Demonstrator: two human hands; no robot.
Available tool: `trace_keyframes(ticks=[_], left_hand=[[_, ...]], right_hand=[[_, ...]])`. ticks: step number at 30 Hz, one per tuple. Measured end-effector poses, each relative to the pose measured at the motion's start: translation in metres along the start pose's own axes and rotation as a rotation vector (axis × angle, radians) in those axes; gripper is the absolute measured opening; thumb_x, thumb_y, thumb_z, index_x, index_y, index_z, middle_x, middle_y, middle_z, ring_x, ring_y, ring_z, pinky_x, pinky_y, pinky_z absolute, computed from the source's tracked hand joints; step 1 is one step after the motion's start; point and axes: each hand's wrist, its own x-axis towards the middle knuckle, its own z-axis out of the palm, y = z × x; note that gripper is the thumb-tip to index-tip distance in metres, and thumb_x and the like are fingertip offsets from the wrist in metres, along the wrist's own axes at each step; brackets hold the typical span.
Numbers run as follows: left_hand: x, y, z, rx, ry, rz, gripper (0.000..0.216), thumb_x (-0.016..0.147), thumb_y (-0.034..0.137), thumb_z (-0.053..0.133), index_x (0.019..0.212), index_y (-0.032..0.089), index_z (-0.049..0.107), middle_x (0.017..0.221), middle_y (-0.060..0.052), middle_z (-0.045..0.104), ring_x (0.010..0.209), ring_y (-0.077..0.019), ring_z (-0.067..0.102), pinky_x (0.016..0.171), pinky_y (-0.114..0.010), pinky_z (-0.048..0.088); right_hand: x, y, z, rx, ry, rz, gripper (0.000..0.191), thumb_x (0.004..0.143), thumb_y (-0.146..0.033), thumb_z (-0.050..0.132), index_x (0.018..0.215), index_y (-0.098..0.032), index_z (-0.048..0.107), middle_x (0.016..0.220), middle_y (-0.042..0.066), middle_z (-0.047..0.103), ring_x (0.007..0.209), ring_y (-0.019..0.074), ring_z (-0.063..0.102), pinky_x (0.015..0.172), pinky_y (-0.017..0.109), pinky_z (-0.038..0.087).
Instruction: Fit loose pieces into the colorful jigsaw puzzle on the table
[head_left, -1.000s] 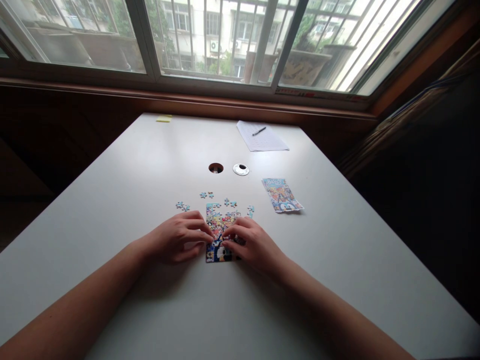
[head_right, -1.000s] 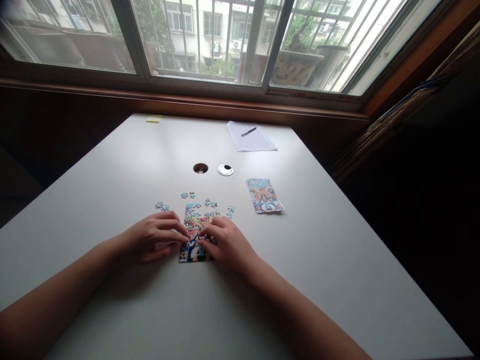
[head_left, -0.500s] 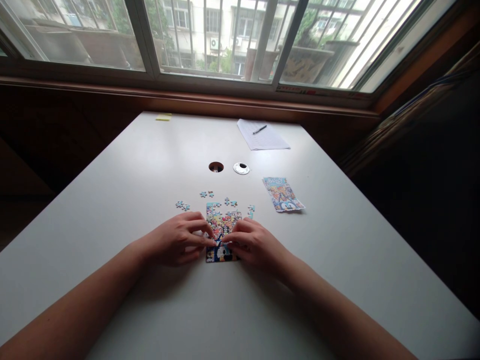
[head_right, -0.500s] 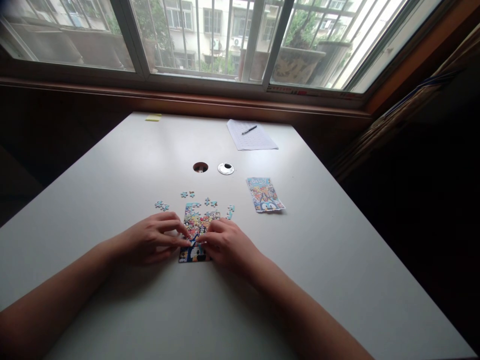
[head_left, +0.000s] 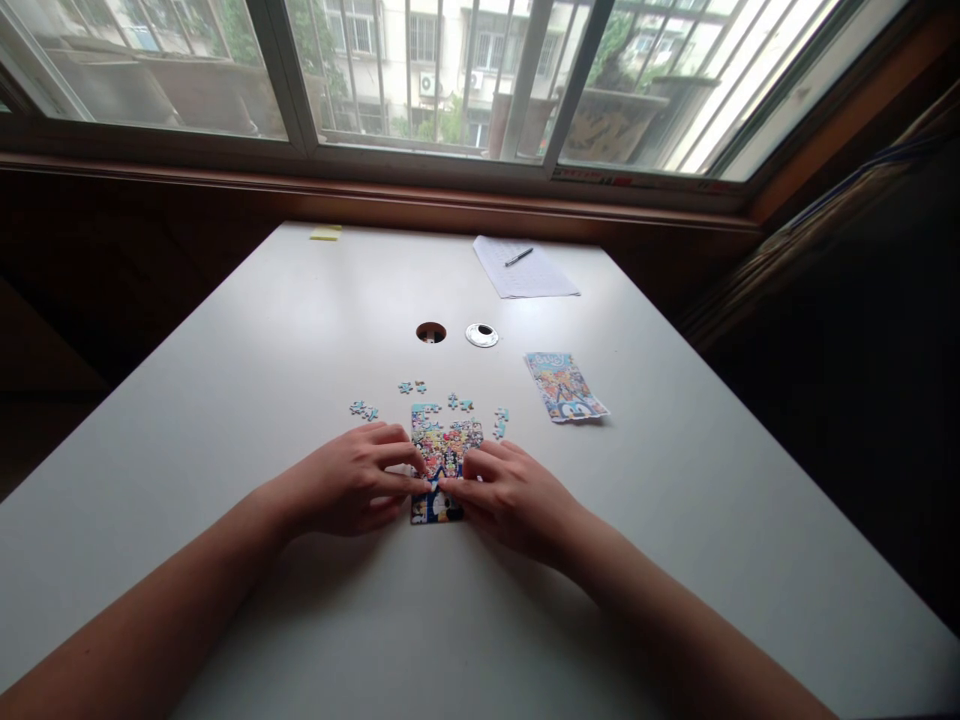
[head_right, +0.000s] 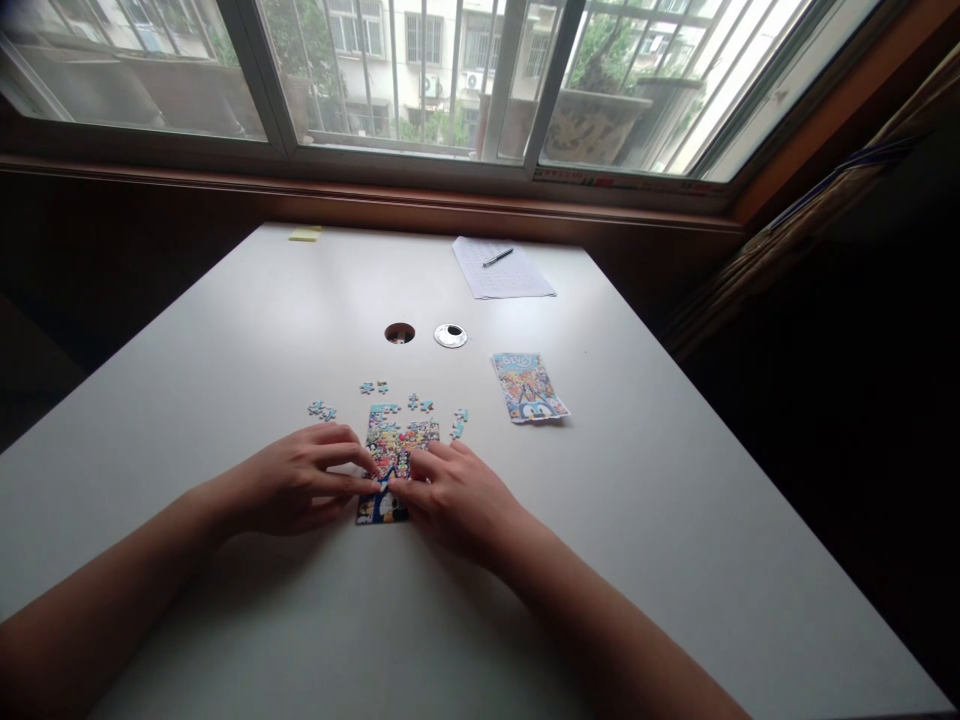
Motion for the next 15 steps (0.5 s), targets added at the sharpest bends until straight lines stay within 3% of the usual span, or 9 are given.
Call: trace_keyframes(ticks=[11, 15], left_hand=[[0.0012, 0.0042, -0.0032, 0.069, -0.034, 0.015, 0.037, 0.086, 0.019, 0.062, 0.122, 0.029, 0.063, 0.114, -0.005, 0.068, 0.097, -0.0233, 0.059, 0.088, -0.042, 0.048], [-0.0004, 0.0013, -0.0001, 0.054, -0.046, 0.014, 0.038, 0.087, 0.018, 0.06, 0.123, 0.029, 0.063, 0.117, -0.004, 0.067, 0.098, -0.0237, 0.058, 0.088, -0.042, 0.048]], right_hand=[[-0.002, -0.0093, -0.0099, -0.175, -0.104, -0.032, 0.025, 0.097, -0.021, 0.054, 0.121, -0.022, 0.062, 0.095, 0.007, 0.065, 0.083, 0.022, 0.052, 0.072, 0.036, 0.032], [-0.0038, -0.0036, -0.0074, -0.151, -0.099, -0.032, 0.024, 0.098, -0.024, 0.053, 0.12, -0.026, 0.062, 0.096, 0.005, 0.064, 0.083, 0.0217, 0.052, 0.073, 0.036, 0.031]])
